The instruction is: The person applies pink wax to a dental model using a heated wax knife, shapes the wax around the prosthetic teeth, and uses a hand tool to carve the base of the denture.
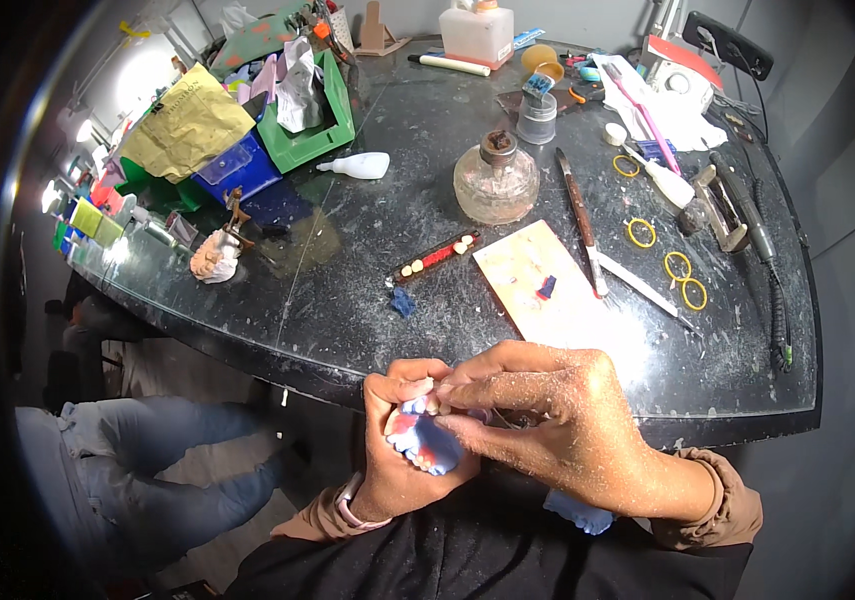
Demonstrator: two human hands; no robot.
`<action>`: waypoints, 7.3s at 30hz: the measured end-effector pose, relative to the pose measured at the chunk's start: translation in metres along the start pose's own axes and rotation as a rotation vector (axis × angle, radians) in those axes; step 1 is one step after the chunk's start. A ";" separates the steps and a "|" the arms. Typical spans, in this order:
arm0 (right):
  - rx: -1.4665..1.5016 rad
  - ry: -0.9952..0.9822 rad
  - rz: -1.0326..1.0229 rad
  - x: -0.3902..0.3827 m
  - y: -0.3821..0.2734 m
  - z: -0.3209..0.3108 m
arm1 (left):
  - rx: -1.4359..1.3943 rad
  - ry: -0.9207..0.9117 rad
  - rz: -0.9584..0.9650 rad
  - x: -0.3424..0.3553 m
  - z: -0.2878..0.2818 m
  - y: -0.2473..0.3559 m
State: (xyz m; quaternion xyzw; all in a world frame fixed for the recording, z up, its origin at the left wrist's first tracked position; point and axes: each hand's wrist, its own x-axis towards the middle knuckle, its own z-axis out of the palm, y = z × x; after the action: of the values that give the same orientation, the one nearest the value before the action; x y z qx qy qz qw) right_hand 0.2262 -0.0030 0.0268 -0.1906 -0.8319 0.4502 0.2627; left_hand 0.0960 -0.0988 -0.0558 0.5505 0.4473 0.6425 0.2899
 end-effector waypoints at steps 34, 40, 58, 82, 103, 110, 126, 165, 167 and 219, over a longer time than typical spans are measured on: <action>-0.332 -0.018 -0.111 -0.005 -0.004 0.004 | 0.037 -0.044 0.027 0.001 -0.005 0.003; -0.312 0.006 -0.106 -0.007 -0.003 0.006 | -0.006 -0.049 0.002 -0.005 -0.007 -0.002; -0.123 0.016 -0.088 -0.011 0.000 0.007 | -0.157 -0.051 0.088 -0.009 -0.005 -0.009; -0.273 0.016 -0.099 -0.009 -0.006 0.008 | -0.212 0.034 0.114 -0.011 0.000 -0.015; -0.102 0.192 -0.118 -0.004 -0.014 -0.013 | -0.040 0.054 0.017 -0.004 -0.011 0.004; 0.011 0.454 -0.109 -0.025 -0.014 -0.035 | -0.055 0.051 -0.054 0.039 -0.031 0.010; -0.166 0.476 -0.273 -0.036 -0.017 -0.013 | 0.636 0.167 -0.052 0.053 -0.039 0.021; -1.122 0.522 0.504 0.014 0.144 -0.194 | -0.476 0.265 0.112 -0.002 -0.054 0.054; -1.152 0.569 0.492 0.009 0.147 -0.196 | -0.500 0.235 0.150 0.002 -0.050 0.052; -0.029 -0.081 -0.149 0.008 -0.057 -0.030 | -0.520 0.332 0.186 0.036 0.006 0.060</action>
State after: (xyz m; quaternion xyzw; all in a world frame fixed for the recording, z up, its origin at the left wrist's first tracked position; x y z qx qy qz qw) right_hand 0.2337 -0.0087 0.0912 -0.1137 -0.8602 0.4246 0.2586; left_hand 0.1013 -0.0918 0.0136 0.3839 0.2572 0.8401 0.2839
